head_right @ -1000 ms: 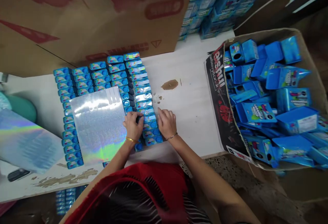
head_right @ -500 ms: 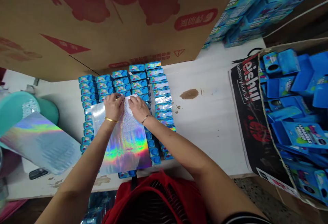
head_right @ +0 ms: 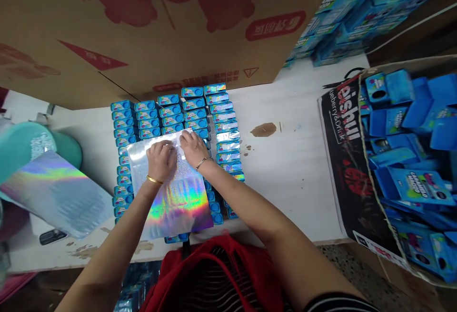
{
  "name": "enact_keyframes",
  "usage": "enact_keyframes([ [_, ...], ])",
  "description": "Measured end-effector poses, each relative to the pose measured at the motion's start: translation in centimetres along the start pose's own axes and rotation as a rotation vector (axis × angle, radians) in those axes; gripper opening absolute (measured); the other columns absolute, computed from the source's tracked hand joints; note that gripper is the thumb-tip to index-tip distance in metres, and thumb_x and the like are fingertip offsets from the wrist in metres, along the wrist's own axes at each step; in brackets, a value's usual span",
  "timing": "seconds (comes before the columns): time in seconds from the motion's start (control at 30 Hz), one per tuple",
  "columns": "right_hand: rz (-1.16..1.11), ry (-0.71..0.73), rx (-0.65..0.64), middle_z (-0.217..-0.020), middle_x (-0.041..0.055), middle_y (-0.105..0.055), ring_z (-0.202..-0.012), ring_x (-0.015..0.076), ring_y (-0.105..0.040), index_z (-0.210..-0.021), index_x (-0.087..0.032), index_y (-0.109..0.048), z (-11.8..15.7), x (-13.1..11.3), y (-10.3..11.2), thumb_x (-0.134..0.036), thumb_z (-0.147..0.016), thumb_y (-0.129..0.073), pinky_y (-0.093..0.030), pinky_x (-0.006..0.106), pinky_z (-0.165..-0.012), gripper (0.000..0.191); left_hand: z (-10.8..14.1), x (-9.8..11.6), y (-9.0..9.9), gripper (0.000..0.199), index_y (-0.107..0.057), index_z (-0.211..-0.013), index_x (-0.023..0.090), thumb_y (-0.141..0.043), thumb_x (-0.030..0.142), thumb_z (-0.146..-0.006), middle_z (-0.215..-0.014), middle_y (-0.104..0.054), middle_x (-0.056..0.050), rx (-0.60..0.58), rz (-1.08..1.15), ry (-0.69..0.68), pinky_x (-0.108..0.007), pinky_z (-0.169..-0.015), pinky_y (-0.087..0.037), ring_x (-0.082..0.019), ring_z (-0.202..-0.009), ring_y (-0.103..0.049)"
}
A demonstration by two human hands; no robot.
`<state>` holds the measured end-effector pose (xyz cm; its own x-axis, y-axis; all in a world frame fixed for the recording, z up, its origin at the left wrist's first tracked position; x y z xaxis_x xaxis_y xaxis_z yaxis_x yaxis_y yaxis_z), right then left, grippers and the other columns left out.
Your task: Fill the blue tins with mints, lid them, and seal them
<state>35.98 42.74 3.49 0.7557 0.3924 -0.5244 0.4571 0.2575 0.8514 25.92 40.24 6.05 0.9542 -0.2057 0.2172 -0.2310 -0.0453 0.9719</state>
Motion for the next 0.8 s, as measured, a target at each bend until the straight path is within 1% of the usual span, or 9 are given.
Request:
enact_keyframes([
  [0.13,0.012,-0.002,0.005,-0.134,0.0141,-0.049,-0.108,0.0266,-0.045,-0.12,-0.012,-0.056,0.0,-0.1,0.2,-0.017,-0.095,-0.04,-0.043,0.041,-0.09,0.03,-2.0,-1.5,-0.3,0.033,-0.058,-0.117,0.018,-0.047,0.033,-0.09,-0.12,-0.058,-0.014,-0.028,-0.008,0.131,-0.04,-0.081,-0.031,-0.029,-0.106,-0.048],
  [0.2,0.011,-0.004,0.0,-0.135,0.0146,-0.048,-0.109,0.0264,-0.045,-0.12,-0.013,-0.056,0.0,-0.2,0.2,-0.017,-0.095,-0.041,-0.043,0.041,-0.09,0.03,-3.3,-1.7,-0.9,0.03,-0.062,-0.112,0.019,-0.047,0.031,-0.09,-0.115,-0.06,-0.013,-0.077,-0.032,0.126,-0.04,-0.08,-0.03,-0.03,-0.103,-0.048],
  [0.27,0.012,-0.008,0.0,-0.135,0.0145,-0.047,-0.11,0.0262,-0.045,-0.121,-0.014,-0.056,0.0,-0.2,0.2,-0.018,-0.095,-0.041,-0.043,0.041,-0.09,0.03,-4.1,-1.5,-1.4,0.027,-0.065,-0.104,0.021,-0.043,0.031,-0.091,-0.109,-0.062,-0.012,-0.092,-0.05,0.084,-0.041,-0.081,-0.029,-0.029,-0.099,-0.049],
  [0.43,0.011,-0.02,0.014,-0.135,0.0138,-0.048,-0.11,0.027,-0.046,-0.119,-0.016,-0.057,0.0,-0.2,0.0,-0.018,-0.096,-0.039,-0.044,0.043,-0.089,0.029,-3.6,-1.2,-1.4,0.028,-0.066,-0.099,0.023,-0.041,0.032,-0.093,-0.104,-0.063,-0.012,-0.015,-0.044,0.083,-0.042,-0.081,-0.028,-0.027,-0.093,-0.05],
  [0.57,-0.011,-0.029,0.012,-0.135,0.0145,-0.048,-0.111,0.0267,-0.046,-0.119,-0.016,-0.056,0.1,-0.1,-0.2,-0.019,-0.096,-0.039,-0.043,0.042,-0.09,0.029,-2.9,-1.0,-1.5,0.024,-0.065,-0.096,0.023,-0.043,0.029,-0.092,-0.107,-0.063,-0.011,0.003,0.012,0.069,-0.043,-0.085,-0.029,-0.026,-0.097,-0.052],
  [0.63,-0.01,-0.032,0.012,-0.135,0.0142,-0.048,-0.11,0.0268,-0.046,-0.12,-0.016,-0.056,0.1,-0.1,-0.1,-0.018,-0.096,-0.038,-0.043,0.042,-0.09,0.03,-2.1,-0.5,-0.9,0.021,-0.064,-0.094,0.022,-0.045,0.029,-0.091,-0.111,-0.063,-0.012,0.023,0.043,0.037,-0.042,-0.087,-0.03,-0.026,-0.1,-0.052],
  [0.7,-0.013,-0.033,0.007,-0.135,0.0139,-0.048,-0.111,0.0273,-0.046,-0.12,-0.015,-0.056,0.0,-0.1,-0.1,-0.017,-0.095,-0.039,-0.043,0.043,-0.089,0.03,-0.7,0.3,0.4,0.016,-0.061,-0.091,0.021,-0.048,0.03,-0.09,-0.109,-0.063,-0.011,0.049,0.077,0.022,-0.042,-0.087,-0.031,-0.025,-0.1,-0.053],
  [0.77,-0.04,-0.038,-0.002,-0.136,0.0138,-0.048,-0.112,0.027,-0.046,-0.12,-0.015,-0.057,-0.2,-0.1,0.1,-0.015,-0.094,-0.041,-0.043,0.042,-0.091,0.03,1.2,1.4,2.4,0.013,-0.059,-0.085,0.02,-0.052,0.031,-0.088,-0.097,-0.065,-0.009,0.075,0.133,0.057,-0.041,-0.087,-0.032,-0.023,-0.093,-0.056],
  [0.8,-0.075,-0.04,-0.002,-0.135,0.0142,-0.049,-0.113,0.0265,-0.047,-0.119,-0.015,-0.057,-0.2,0.0,0.4,-0.015,-0.094,-0.042,-0.043,0.042,-0.092,0.03,2.3,1.8,3.6,0.012,-0.057,-0.083,0.02,-0.054,0.031,-0.086,-0.09,-0.065,-0.007,0.099,0.18,0.104,-0.041,-0.087,-0.032,-0.022,-0.088,-0.057],
])
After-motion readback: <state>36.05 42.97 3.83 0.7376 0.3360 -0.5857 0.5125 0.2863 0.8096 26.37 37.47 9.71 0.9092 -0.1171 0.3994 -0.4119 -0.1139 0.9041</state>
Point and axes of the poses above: each hand's wrist, its own z-axis away from the middle knuckle, its own y-axis out of the back of the hand, x = y × z, the point moved 8 cm from there along -z, towards the middle knuckle
